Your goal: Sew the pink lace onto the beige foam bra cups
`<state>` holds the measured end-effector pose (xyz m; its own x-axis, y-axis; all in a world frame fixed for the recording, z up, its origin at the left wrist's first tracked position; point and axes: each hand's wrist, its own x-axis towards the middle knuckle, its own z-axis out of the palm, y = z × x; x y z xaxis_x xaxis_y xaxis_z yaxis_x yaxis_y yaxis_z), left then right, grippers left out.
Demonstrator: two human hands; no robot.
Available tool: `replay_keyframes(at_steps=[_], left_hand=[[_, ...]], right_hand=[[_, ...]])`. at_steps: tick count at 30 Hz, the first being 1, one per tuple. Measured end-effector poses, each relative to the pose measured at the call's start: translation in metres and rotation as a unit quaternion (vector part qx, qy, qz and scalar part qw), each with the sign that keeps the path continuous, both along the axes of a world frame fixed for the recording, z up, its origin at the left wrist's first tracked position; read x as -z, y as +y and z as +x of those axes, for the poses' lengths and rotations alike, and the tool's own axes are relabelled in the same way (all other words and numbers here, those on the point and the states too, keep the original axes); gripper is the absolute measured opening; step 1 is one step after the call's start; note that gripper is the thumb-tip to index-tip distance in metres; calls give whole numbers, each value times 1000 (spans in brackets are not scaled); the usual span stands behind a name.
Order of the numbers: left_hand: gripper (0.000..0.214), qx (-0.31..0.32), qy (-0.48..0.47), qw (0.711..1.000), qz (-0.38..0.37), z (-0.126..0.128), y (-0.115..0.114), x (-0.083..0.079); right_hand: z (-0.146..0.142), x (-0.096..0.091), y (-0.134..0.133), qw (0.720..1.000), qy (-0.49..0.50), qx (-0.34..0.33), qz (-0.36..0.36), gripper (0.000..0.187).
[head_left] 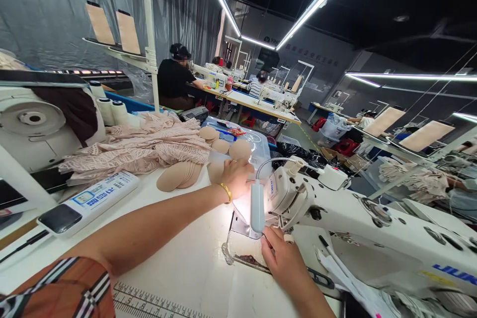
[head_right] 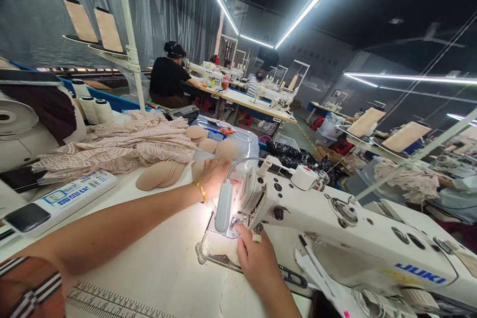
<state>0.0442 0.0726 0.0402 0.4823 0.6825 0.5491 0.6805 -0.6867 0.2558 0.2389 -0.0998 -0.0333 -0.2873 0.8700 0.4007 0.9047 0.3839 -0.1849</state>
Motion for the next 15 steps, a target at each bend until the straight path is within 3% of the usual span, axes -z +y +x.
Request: replay_keyframes(at_steps=[3, 5, 8, 10, 12, 15], left_hand=[[20, -45, -73, 995, -57, 6, 24, -12], [21, -71, -131, 987, -58, -3, 29, -28], [17, -81, -198, 977, -15, -32, 17, -54], [9, -41, -204, 978, 33, -53, -3, -60], [9, 93, -114, 980, 132, -66, -29, -49], [14, 236, 137, 952, 138, -68, -67, -6]], right_hand=[[0, 4, 1, 1000, -6, 3, 11, 31], [1, 6, 1, 1000, -13, 5, 8, 31], [2, 5, 1, 1000, -17, 16, -3, 32], [2, 2, 1, 1000, -18, 17, -11, 32], [1, -1, 2, 1000, -11, 12, -19, 32], [-1, -6, 2, 1000, 6, 4, -18, 32]])
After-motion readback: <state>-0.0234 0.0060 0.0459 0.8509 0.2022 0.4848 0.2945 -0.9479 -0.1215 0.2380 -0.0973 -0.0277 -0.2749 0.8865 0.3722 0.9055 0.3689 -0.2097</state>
